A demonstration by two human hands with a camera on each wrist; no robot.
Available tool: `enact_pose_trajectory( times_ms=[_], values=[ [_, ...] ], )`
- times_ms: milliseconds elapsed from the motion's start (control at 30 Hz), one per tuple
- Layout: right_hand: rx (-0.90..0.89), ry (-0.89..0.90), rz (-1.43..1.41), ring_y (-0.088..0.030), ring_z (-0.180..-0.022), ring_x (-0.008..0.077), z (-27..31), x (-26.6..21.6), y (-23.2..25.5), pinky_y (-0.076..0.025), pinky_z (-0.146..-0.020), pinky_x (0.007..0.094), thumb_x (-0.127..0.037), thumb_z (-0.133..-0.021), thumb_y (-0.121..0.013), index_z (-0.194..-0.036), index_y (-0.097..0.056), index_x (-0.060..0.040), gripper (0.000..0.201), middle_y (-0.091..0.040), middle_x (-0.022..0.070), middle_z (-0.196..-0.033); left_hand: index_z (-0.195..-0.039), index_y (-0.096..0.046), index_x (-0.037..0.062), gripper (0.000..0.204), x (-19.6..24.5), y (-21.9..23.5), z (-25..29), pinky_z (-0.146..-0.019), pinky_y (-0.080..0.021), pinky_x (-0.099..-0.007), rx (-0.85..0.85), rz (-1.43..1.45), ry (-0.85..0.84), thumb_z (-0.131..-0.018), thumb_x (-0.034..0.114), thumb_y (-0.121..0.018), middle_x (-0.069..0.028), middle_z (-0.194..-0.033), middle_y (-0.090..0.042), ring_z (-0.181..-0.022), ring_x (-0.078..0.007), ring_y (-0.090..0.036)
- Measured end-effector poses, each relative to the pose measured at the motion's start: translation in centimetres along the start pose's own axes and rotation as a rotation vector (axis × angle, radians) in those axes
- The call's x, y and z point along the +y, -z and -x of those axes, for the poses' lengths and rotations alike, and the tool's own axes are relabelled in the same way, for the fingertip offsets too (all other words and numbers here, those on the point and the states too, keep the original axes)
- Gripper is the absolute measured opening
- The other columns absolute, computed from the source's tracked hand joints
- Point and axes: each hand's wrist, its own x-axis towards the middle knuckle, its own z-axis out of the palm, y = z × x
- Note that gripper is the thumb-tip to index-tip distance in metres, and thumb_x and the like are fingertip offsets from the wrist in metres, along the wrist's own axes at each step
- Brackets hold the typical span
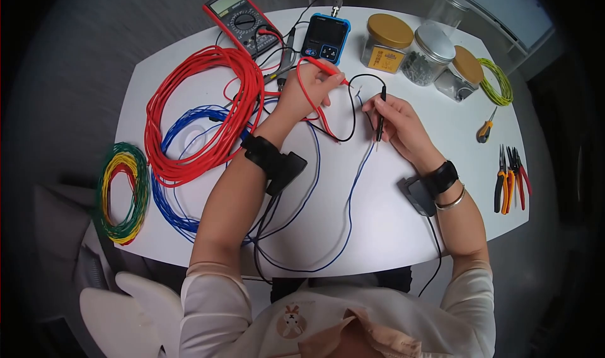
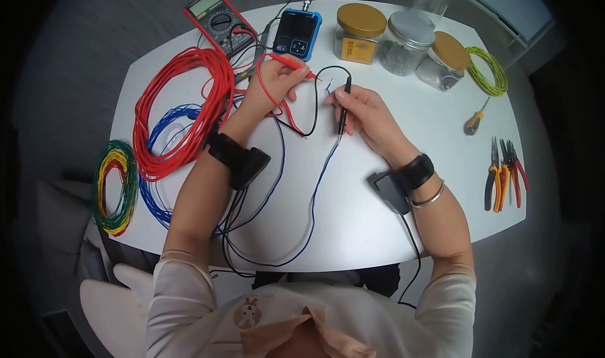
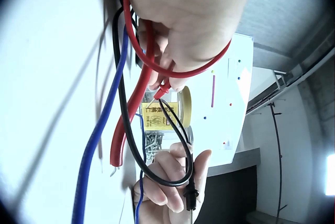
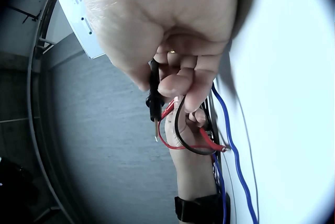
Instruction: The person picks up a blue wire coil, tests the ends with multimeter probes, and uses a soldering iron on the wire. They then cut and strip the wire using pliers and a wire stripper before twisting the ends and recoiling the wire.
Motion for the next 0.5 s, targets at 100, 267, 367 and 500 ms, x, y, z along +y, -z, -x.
enact_pose_trajectory(
  times_ms=[100,267,367,500],
  values=[
    [-0.001,0.026,-0.055,-0.039,-0.044,0.0045,0.2,-0.2,-0.3,-0.036,-0.043,0.019,-0.027,-0.096,-0.045,-0.091,-0.058,0.0006,0.031,-0.044,-0.0033,-0.056,-0.095,-0.06,-0.0007,0.022,-1.1,0.0,-0.4,-0.043,-0.043,-0.0219,-0.002,0.036,-0.032,-0.084,0.018,-0.063,-0.0073,-0.073,-0.064,-0.048,-0.0096,-0.056],
    [-0.025,-0.039,-0.035,-0.029,-0.042,0.0049,0.5,-0.5,-0.4,-0.029,-0.038,0.0203,-0.027,-0.097,-0.04,-0.09,-0.057,-0.0002,0.033,-0.031,-0.0052,-0.052,-0.093,-0.06,-0.0009,0.02,-1.4,-0.1,-0.5,-0.042,-0.042,-0.0209,0.0,0.024,-0.063,-0.084,0.017,-0.063,-0.0061,-0.075,-0.064,-0.049,-0.0086,-0.055],
    [-0.046,-0.044,0.033,-0.029,-0.041,0.0049,0.7,-0.4,-0.3,-0.029,-0.038,0.0203,-0.027,-0.097,-0.041,-0.088,-0.058,-0.0017,0.032,-0.031,-0.0054,-0.052,-0.092,-0.06,-0.0012,0.018,-1.3,-0.4,-0.3,-0.043,-0.042,-0.0207,0.023,-0.004,-0.09,-0.084,0.015,-0.061,-0.0053,-0.074,-0.064,-0.049,-0.0085,-0.055],
    [-0.059,-0.044,0.091,-0.034,-0.04,0.005,0.8,-0.2,-0.1,-0.03,-0.038,0.0193,-0.031,-0.094,-0.047,-0.084,-0.06,-0.0055,0.03,-0.035,-0.0064,-0.053,-0.095,-0.06,-0.0008,0.017,-0.7,-0.9,-0.2,-0.046,-0.043,-0.0188,0.071,-0.109,-0.018,-0.086,0.014,-0.06,-0.0044,-0.077,-0.063,-0.051,-0.0071,-0.054]
  ],
)
